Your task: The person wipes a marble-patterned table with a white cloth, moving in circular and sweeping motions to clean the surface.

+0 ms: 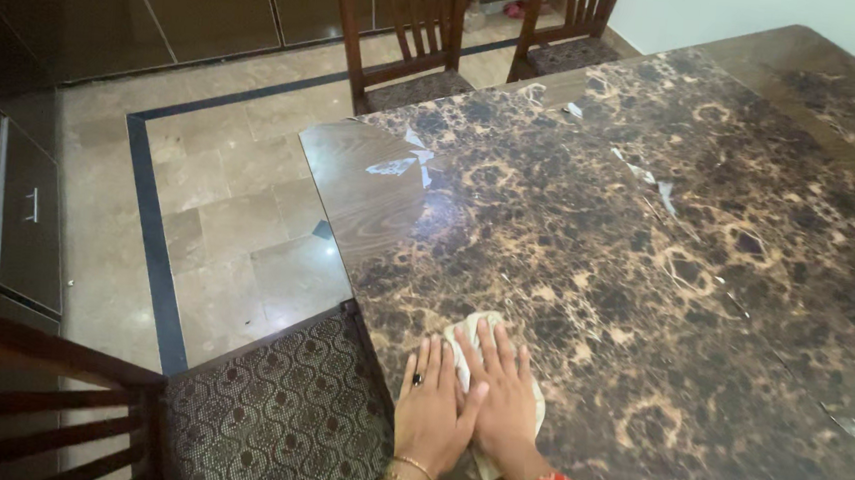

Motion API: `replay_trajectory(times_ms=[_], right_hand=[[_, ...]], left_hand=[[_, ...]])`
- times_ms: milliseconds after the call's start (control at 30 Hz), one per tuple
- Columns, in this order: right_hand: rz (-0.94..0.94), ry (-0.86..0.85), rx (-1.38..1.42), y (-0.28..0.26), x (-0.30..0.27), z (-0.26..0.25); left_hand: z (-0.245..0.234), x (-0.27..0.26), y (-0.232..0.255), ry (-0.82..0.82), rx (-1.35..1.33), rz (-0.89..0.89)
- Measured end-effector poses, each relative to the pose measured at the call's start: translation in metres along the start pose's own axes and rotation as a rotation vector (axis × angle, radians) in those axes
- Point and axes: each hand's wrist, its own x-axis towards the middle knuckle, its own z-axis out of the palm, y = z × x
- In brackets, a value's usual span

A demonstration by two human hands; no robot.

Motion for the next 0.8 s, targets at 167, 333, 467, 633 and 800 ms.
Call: replay_trajectory(times_ms=[167, 333, 467, 633, 800], right_hand=[[-0.004, -0.014, 0.0, -0.001, -0.054, -0.014], [0.01, -0.059, 0.082, 0.003, -0.093, -0.035], [-0.007, -0.116, 0.031, 0.019, -0.113, -0.056], [0.075, -0.26, -0.011, 0.042, -0.09, -0.07], [0.141, -0.353, -0.093, 0.064, -0.05, -0.067]], left_hand=[[0.006, -0.042, 0.02, -0.067, 0.034, 0.005], [0.02, -0.061, 0.023, 0.013, 0.05, 0.01], [0.026, -0.068, 0.021, 0.085, 0.085, 0.023], [0.026, -0.062, 0.024, 0.085, 0.158, 0.017], [0.029, -0.063, 0.023, 0.118, 0.142, 0.006]])
